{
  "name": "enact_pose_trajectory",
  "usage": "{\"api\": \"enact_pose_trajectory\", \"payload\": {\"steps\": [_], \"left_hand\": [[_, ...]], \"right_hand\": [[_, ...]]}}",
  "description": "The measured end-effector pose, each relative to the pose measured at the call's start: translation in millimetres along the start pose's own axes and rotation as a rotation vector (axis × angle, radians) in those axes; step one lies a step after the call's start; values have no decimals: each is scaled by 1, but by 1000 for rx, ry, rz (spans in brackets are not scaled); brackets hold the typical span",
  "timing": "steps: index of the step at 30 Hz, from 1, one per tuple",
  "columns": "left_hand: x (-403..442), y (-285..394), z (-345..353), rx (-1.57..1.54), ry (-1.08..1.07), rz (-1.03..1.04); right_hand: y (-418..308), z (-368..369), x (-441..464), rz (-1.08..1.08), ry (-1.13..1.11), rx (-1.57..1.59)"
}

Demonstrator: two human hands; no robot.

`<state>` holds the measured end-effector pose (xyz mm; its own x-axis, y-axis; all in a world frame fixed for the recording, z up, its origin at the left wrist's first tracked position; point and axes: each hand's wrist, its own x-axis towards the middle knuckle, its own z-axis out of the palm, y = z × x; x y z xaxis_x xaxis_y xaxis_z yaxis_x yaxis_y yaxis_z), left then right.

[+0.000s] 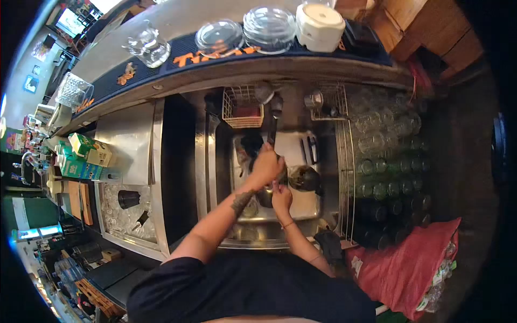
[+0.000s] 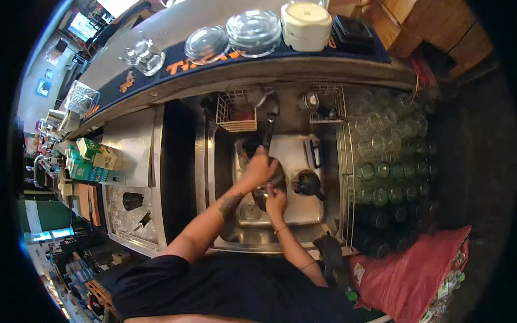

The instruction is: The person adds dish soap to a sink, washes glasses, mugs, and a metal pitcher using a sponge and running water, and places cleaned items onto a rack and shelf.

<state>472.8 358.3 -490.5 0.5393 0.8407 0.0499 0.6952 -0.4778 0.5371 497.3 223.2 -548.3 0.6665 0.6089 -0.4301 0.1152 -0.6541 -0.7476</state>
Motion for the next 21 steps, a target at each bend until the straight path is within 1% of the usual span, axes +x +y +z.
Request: {"api": "enact_pose_trajectory", "payload": {"steps": [1,3,5,7,8,9,10,11,12,15,16,19,20,21], "left_hand": [[2,4,1,-201,-84,-77],[8,23,-16,-315,-344,-182],[4,30,-20,-640,-206,-256],[-8,11,9,-670,172,-286],[-17,-2,24,-621,266,-197],[-25,-15,34,-570,355,-112],[-31,-31,44,-429,341,6],[-33,-43,56,-287,323,118],[-30,-45,57,-286,338,121],[-29,-47,60,-386,-74,214],[-27,-46,60,-389,-66,215],[-25,-42,51,237,-116,589],[-23,-33,40,237,-111,581],[-19,-24,30,10,-203,301]], "right_hand": [[-1,0,7,10,-30,11],[-5,-3,4,-54,39,38],[0,-4,8,-8,31,88],[10,-3,17,-61,69,78],[13,-2,21,-93,71,85],[10,-5,20,-66,73,125],[8,-8,19,-33,72,163],[5,-11,20,-51,72,162],[0,-13,20,-60,87,136],[-7,-19,8,-70,117,77],[-10,-22,3,-58,132,54],[-11,-24,1,-43,157,4],[-3,-21,1,-69,185,5],[7,-19,0,-93,211,5]]}}
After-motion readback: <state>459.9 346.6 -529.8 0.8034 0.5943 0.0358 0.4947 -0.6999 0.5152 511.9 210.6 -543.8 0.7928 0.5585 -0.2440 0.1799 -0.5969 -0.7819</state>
